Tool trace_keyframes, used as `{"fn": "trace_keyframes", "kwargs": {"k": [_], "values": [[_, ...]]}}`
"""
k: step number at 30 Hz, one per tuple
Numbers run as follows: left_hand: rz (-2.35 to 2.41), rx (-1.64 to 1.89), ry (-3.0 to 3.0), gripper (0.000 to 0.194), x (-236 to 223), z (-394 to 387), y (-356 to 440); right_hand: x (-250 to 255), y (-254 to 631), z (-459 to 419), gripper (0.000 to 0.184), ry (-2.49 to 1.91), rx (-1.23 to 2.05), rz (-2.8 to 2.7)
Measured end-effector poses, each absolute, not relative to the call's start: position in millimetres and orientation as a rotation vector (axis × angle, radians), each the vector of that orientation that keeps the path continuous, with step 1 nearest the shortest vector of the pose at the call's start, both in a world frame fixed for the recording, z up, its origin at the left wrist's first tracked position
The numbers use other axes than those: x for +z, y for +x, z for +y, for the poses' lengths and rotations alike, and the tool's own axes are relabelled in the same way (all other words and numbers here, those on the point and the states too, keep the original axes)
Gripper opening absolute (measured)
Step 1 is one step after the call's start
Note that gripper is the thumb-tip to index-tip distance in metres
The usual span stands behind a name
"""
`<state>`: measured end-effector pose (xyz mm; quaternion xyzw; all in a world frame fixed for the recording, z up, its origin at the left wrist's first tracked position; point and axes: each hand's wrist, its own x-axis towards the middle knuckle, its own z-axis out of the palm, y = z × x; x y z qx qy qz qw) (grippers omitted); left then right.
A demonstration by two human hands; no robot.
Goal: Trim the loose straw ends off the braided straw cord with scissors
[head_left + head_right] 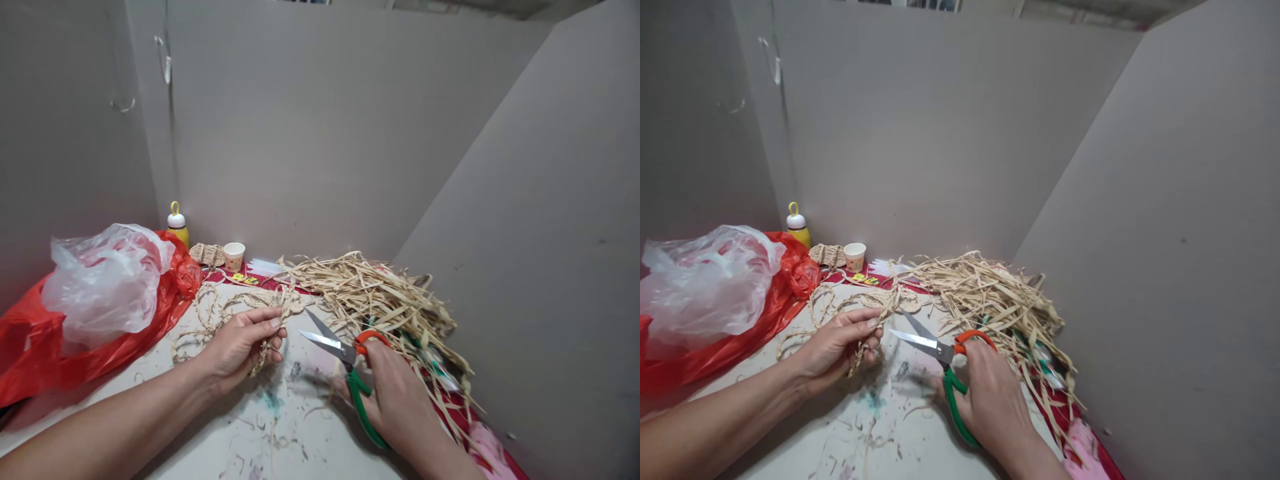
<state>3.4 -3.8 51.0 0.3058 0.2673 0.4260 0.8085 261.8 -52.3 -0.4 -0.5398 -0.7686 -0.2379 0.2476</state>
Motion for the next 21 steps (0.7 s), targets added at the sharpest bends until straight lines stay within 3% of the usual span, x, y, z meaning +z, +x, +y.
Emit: {"fn": "trace_keyframes", "kwargs": {"k": [21], "values": [[0.582,0.792,0.728,0.015,44.1,-19.0,14.0,6.2,254.5,-59.8,0.034,-1.512,-0.876,-2.06]]}}
